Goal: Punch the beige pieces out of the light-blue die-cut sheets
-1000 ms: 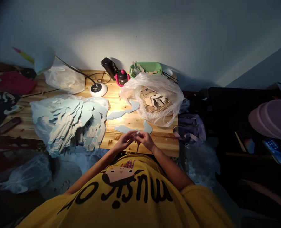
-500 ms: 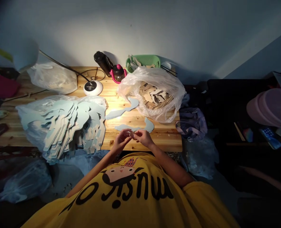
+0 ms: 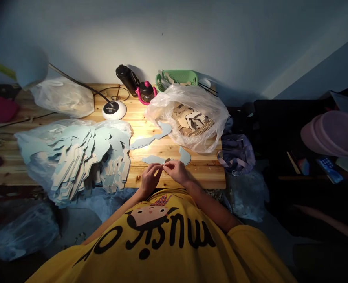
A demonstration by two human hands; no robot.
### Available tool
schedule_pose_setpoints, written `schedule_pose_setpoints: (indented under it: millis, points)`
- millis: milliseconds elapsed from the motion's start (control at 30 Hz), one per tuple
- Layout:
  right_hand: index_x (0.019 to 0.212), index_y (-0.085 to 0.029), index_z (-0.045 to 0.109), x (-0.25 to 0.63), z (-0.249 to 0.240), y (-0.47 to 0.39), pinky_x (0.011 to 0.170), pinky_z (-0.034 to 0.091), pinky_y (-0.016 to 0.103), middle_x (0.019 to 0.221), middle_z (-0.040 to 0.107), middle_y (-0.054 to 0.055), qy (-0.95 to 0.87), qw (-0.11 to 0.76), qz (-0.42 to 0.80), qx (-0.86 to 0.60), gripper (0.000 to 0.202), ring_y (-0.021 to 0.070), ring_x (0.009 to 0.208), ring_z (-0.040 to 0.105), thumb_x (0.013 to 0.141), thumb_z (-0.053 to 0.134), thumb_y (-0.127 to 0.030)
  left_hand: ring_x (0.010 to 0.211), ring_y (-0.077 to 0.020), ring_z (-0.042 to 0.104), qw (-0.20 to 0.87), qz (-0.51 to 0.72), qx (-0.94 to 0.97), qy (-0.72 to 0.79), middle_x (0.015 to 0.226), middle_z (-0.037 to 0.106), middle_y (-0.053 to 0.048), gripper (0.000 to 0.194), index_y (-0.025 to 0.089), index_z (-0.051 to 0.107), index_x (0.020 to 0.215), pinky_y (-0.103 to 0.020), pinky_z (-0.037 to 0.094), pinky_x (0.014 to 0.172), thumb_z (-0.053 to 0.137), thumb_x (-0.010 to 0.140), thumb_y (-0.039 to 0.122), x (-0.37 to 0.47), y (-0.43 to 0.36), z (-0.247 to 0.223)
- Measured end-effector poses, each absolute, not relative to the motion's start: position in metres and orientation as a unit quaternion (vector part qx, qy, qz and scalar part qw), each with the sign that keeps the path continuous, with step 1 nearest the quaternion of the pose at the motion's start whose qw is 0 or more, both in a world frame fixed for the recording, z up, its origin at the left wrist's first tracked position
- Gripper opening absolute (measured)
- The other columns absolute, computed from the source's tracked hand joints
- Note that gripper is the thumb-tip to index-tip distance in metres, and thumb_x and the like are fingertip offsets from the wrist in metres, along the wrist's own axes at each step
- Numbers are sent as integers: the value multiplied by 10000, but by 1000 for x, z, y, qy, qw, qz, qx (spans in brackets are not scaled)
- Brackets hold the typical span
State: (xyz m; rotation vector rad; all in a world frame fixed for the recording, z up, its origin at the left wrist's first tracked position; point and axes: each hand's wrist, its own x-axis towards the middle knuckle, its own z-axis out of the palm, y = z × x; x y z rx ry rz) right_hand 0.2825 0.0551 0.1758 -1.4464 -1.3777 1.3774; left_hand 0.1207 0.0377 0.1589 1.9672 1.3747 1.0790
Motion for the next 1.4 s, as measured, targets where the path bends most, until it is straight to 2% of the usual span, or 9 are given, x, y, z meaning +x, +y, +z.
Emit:
schedule_pose_setpoints:
  millis: [167, 367, 533, 733, 933, 1067, 1133, 1267, 1400]
  points:
    - [689, -161, 657, 292, 171, 58, 553, 482, 237, 635, 629, 30, -509, 352, 570, -541, 243, 142, 580, 571, 790, 642, -382, 944, -160, 649, 264, 387, 739, 485, 1002, 673, -79, 219, 216, 690, 1054, -294, 543, 844, 492, 961, 217, 123, 36, 162]
    - [740, -168, 597, 298, 175, 55, 587, 541, 233, 678, 582, 6, -445, 368, 665, -473, 256, 119, 616, 551, 792, 666, -409, 849, -129, 636, 379, 396, 710, 442, 985, 658, -61, 280, 207, 630, 1207, -258, 533, 789, 539, 942, 199, 120, 44, 169]
    - [769, -177, 575, 296, 176, 52, 529, 546, 209, 684, 510, -7, -425, 374, 691, -450, 292, 110, 618, 506, 799, 668, -452, 869, -140, 627, 468, 379, 680, 419, 979, 638, -77, 226, 188, 673, 1126, -256, 526, 777, 561, 941, 253, 115, 52, 172]
    - [783, -183, 574, 291, 179, 49, 464, 507, 180, 687, 470, -17, -425, 379, 700, -430, 311, 102, 597, 467, 805, 662, -480, 830, -137, 616, 527, 383, 631, 421, 918, 639, -73, 199, 162, 646, 1014, -250, 533, 758, 625, 911, 330, 110, 48, 170]
    - [719, -181, 560, 287, 178, 45, 438, 443, 165, 642, 459, -22, -371, 371, 740, -421, 282, 90, 551, 433, 775, 659, -438, 777, -121, 607, 504, 409, 626, 433, 846, 628, -49, 162, 161, 600, 885, -237, 519, 728, 627, 905, 320, 108, 42, 171]
    - [741, -199, 505, 290, 167, 45, 431, 386, 151, 615, 505, -31, -221, 396, 758, -470, 239, 83, 516, 448, 687, 653, -379, 775, -124, 630, 421, 433, 655, 454, 826, 662, -38, 156, 173, 610, 805, -240, 509, 717, 610, 913, 286, 99, 40, 169]
    - [759, -213, 478, 294, 158, 47, 437, 402, 166, 612, 541, -32, -143, 420, 751, -489, 236, 91, 502, 474, 662, 638, -357, 779, -129, 645, 395, 441, 664, 456, 822, 677, -37, 149, 176, 620, 798, -246, 512, 721, 609, 911, 272, 93, 38, 167]
    - [730, -216, 455, 303, 140, 51, 546, 513, 230, 743, 656, 20, -79, 459, 731, -498, 190, 117, 555, 559, 697, 594, -342, 800, -142, 671, 379, 448, 676, 446, 825, 696, -47, 153, 177, 637, 791, -258, 525, 736, 596, 915, 257, 83, 34, 161]
    - [688, -221, 413, 313, 123, 56, 495, 464, 223, 620, 548, -13, -95, 495, 687, -524, 284, 103, 487, 464, 767, 600, -420, 791, -148, 676, 378, 438, 679, 451, 838, 703, -54, 153, 177, 644, 785, -259, 523, 721, 607, 906, 264, 75, 29, 157]
